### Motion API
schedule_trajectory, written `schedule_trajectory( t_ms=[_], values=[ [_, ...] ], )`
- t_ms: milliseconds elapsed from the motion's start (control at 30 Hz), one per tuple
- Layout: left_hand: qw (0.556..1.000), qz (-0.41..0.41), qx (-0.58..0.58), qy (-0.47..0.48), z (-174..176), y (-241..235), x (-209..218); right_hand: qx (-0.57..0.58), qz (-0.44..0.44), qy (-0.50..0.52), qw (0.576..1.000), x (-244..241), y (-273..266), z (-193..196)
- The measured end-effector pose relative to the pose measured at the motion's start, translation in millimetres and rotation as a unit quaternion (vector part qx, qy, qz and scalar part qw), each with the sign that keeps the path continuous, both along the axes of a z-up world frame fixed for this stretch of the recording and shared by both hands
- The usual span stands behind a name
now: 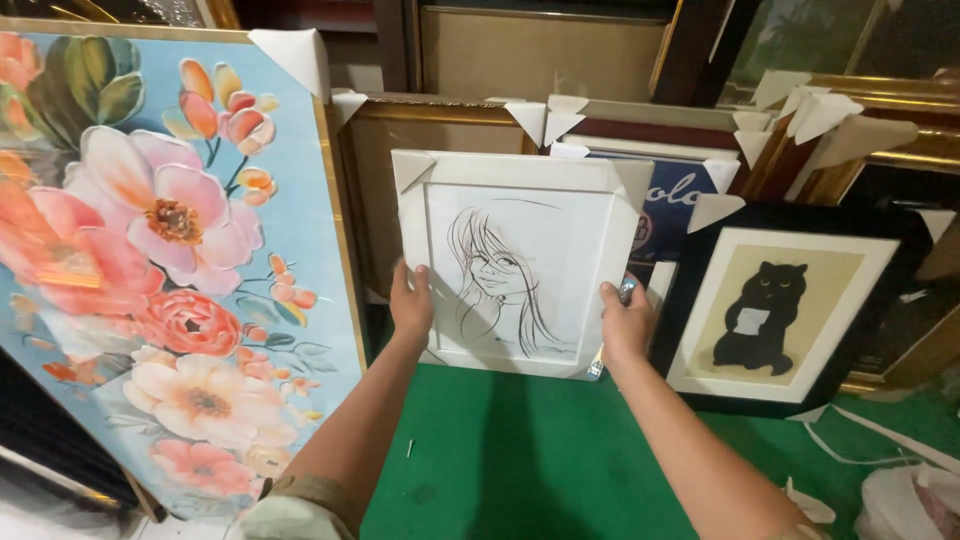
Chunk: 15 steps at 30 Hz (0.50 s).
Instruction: Finalizing a picture frame by cleaning the glass, securing the backing with a point driver, and applying finishing tape.
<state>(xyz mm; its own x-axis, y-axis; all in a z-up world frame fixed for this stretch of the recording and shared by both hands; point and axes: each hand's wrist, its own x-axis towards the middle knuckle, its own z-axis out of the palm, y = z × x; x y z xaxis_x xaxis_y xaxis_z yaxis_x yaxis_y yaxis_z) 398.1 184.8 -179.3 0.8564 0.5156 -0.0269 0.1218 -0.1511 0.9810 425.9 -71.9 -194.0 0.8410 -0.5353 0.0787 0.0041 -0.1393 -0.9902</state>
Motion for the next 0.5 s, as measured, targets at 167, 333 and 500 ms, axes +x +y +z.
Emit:
schedule_trajectory(
  t_ms=[167,333,500],
  values=[
    [1.0,-0.003,0.019,0.019,18.3,-16.4,10.0,0.001,-0.046,0.011,0.999,42.7,-2.0,-32.0],
    [0.994,-0.051,0.003,0.092,24.1,-19.5,14.4,0.004,-0.077,0.023,0.997,44.3,7.5,-21.1],
    [0.995,-0.056,-0.009,0.084,15.9,-17.5,23.7,0.0,-0.096,-0.001,0.995,54.4,7.0,-18.5]
  ],
)
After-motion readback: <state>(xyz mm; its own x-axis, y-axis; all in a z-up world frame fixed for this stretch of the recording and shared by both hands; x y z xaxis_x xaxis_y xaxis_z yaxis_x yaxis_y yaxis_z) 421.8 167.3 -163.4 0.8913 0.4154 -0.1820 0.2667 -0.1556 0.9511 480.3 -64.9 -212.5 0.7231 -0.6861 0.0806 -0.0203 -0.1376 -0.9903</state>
